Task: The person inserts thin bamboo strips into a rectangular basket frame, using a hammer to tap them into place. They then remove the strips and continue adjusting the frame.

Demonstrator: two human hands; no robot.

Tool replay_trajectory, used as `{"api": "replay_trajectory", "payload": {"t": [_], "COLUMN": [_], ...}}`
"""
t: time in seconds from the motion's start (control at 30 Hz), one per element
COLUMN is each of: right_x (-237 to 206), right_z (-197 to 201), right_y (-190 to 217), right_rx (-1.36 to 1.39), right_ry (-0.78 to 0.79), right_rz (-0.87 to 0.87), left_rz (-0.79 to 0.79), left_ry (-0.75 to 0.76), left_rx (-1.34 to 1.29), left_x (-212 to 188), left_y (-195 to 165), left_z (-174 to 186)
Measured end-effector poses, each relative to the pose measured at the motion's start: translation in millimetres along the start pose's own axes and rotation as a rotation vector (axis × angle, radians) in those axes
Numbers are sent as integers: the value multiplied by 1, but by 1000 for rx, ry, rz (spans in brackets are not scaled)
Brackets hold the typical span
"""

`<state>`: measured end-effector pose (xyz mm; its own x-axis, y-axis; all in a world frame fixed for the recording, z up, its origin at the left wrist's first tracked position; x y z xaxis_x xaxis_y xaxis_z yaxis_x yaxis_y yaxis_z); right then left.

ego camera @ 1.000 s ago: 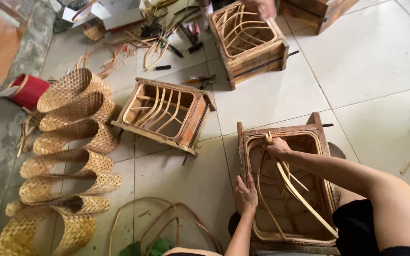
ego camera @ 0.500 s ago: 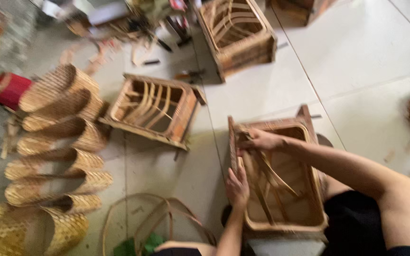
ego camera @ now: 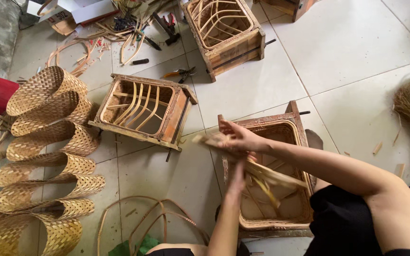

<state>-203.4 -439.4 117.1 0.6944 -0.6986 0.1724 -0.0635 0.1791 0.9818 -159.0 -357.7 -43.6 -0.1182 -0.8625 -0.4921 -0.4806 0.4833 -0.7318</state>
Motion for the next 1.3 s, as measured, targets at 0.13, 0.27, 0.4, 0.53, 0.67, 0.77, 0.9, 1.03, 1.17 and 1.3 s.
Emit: {"api": "replay_trajectory", "payload": {"t": [0.13,0.27,0.4,0.53,0.67,0.77,0.9,1.03,1.17,1.3], "right_x": [-25,-41,-45,-35,-35,-37,-34,-34,-49,-21], "right_z": [-25,-54,-48,-40,-39,-43,-41,-12,80,145], "right_y": [-23,-19,-20,2,-18,-17,-41,-72,-91,-105], "right_rx": [-369,-669,-819,-908,-934,-1053,-1019,-1145,-386,-553], "right_ry": [307,320,184,101,192,145,182,388,-141,-225], "right_rz": [-297,-258,-223,130,37,174,93,-267,-744,-681], "left_rz": [-180,-339,-406,-344,-286,-315,-385,-491,-423,21], "left_ry": [-33,-20,86,27,8,-53,-4,26,-500,-600], "left_rx": [-645,-839,-854,-918,-798,-719,-633,-85,756,1109], "left_x": [10,15,9,6,7,13,21,18,8,22], "left_y": [-41,-71,-95,-107,-103,-90,-77,-77,-54,8], "left_z": [56,62,35,26,21,27,31,26,55,71]}}
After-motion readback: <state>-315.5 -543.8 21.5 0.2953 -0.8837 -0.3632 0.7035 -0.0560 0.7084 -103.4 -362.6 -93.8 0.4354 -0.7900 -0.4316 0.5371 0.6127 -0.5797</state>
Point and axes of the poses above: each hand's wrist, its own x-axis towards the middle knuckle, its own z-axis out of the back of the hand, y = z × x, the point moved 9 cm from there along x, towards the middle knuckle, and after that the axes turned 8 degrees about z, right-handed, at the moved point
